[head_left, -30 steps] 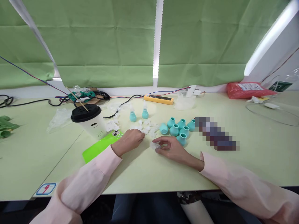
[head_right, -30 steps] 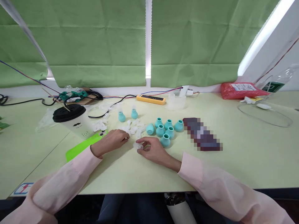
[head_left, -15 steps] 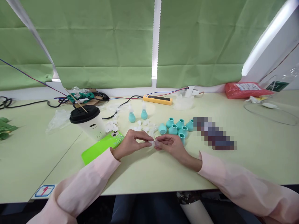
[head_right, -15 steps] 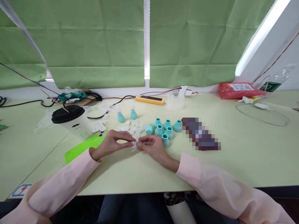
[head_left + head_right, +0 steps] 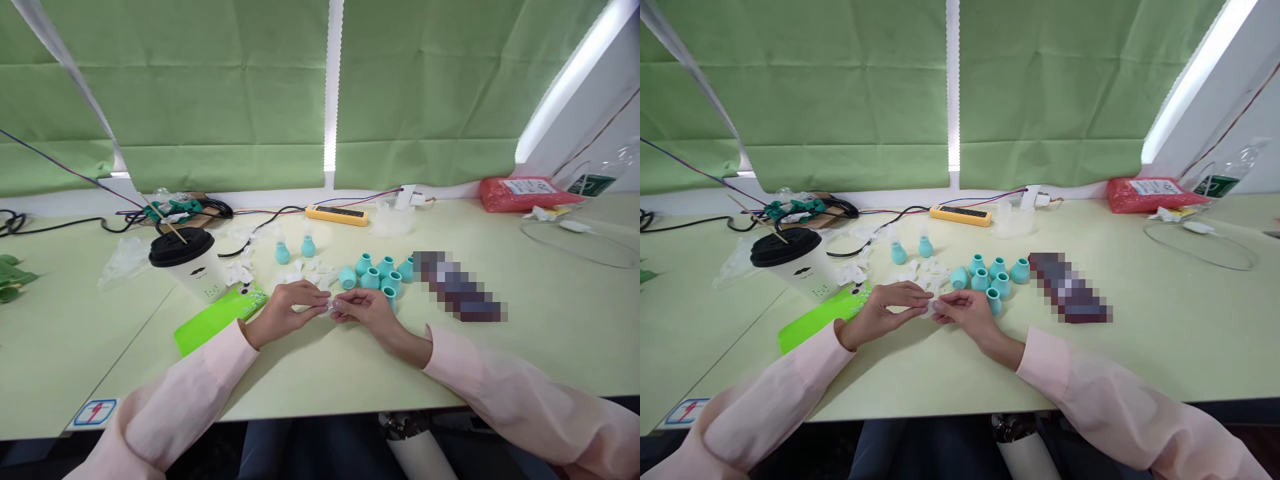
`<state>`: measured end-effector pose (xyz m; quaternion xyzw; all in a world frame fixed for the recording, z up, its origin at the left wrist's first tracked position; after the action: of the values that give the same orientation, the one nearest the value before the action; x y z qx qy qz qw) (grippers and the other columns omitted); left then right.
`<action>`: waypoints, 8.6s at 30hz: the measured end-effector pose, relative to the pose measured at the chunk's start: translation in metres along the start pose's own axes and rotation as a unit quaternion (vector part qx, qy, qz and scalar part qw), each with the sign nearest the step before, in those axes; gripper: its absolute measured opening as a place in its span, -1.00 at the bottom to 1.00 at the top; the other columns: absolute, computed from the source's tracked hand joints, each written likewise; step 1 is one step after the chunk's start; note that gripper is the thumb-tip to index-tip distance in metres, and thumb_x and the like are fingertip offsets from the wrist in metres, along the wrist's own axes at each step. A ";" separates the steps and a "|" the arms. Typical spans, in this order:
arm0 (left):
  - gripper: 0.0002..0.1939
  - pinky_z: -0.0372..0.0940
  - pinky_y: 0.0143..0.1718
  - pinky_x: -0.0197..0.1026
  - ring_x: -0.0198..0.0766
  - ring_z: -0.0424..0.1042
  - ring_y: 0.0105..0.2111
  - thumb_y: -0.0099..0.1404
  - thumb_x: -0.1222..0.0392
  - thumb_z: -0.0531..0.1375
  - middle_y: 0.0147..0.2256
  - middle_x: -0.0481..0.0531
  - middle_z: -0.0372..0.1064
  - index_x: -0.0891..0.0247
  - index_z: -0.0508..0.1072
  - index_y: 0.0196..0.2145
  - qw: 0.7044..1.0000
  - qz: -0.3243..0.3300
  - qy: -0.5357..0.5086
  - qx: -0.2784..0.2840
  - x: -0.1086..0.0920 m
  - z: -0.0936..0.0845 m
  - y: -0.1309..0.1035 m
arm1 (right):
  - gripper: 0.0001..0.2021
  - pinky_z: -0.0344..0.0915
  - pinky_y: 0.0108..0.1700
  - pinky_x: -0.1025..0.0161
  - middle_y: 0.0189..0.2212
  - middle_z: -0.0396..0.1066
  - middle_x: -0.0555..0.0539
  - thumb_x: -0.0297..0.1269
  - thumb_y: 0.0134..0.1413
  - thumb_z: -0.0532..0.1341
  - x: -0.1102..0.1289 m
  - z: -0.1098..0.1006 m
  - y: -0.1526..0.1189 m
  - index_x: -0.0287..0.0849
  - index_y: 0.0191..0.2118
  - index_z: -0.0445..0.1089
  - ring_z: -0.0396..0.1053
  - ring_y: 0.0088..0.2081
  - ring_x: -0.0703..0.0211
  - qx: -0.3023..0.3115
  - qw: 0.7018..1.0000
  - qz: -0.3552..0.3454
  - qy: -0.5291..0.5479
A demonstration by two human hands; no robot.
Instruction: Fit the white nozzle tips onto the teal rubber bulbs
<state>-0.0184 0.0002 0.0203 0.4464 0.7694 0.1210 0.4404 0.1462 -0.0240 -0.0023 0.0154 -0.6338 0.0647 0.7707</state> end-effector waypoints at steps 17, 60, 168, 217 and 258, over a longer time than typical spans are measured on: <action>-0.63 0.34 -0.32 -0.21 -0.23 0.39 -0.31 0.08 0.24 0.13 -0.33 0.15 0.41 0.33 0.23 -0.12 0.954 0.183 0.235 -0.022 -0.006 0.006 -0.008 | -0.82 0.36 -0.37 0.28 -0.61 0.41 -0.01 -0.25 -0.30 0.29 0.007 0.003 -0.006 -0.26 -0.53 0.35 0.39 -0.52 0.26 0.015 0.999 0.001 0.049; -0.67 0.18 -0.22 -0.21 -0.22 0.29 -0.18 0.06 0.24 0.15 -0.22 0.09 0.32 0.25 0.26 -0.17 0.971 -0.186 -0.123 -0.086 0.002 0.001 0.000 | -0.76 0.04 -0.47 0.34 -0.45 0.31 0.02 -0.32 -0.24 0.18 0.050 -0.023 -0.009 -0.16 -0.31 0.27 0.22 -0.47 0.26 0.210 0.702 -0.229 -0.641; -0.78 0.18 -0.32 -0.17 -0.18 0.14 -0.27 0.18 0.25 -0.01 -0.31 0.13 0.19 0.26 0.40 -0.28 0.904 -0.053 0.404 0.133 0.028 -0.006 -0.001 | -0.95 0.12 -0.43 0.36 -0.57 0.24 0.03 -0.47 -0.24 0.09 0.017 -0.006 -0.003 -0.23 -0.56 0.26 0.17 -0.48 0.30 0.145 0.946 -0.136 -0.256; -0.74 0.34 -0.24 -0.15 -0.27 0.40 -0.42 -0.14 0.19 0.29 -0.35 0.10 0.42 0.43 0.46 -0.46 0.867 -0.347 -0.352 -0.058 0.009 -0.001 -0.002 | -0.71 0.02 -0.51 0.26 -0.43 0.40 -0.15 -0.18 0.10 -0.08 0.001 -0.007 -0.008 -0.26 -0.23 0.25 0.33 -0.45 0.12 0.028 0.705 -0.324 -0.630; -0.80 0.27 -0.37 -0.31 -0.28 0.34 -0.38 -0.05 0.21 0.24 -0.39 0.05 0.39 0.36 0.48 -0.42 0.933 -0.244 -0.261 -0.039 -0.005 0.001 0.002 | -0.76 0.08 -0.40 0.34 -0.52 0.22 0.04 -0.13 0.10 -0.08 0.014 0.001 -0.011 -0.17 -0.38 0.19 0.16 -0.48 0.30 0.121 0.859 -0.231 -0.441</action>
<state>-0.0156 -0.0029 0.0243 0.2436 0.7073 -0.0810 0.6587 0.1491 -0.0337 0.0125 0.2818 -0.8728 -0.0522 0.3952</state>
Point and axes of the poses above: each hand's wrist, its own y-axis towards the middle knuckle, its own z-axis out of the palm, x = y × z, the point moved 1 cm from there along y, towards the middle knuckle
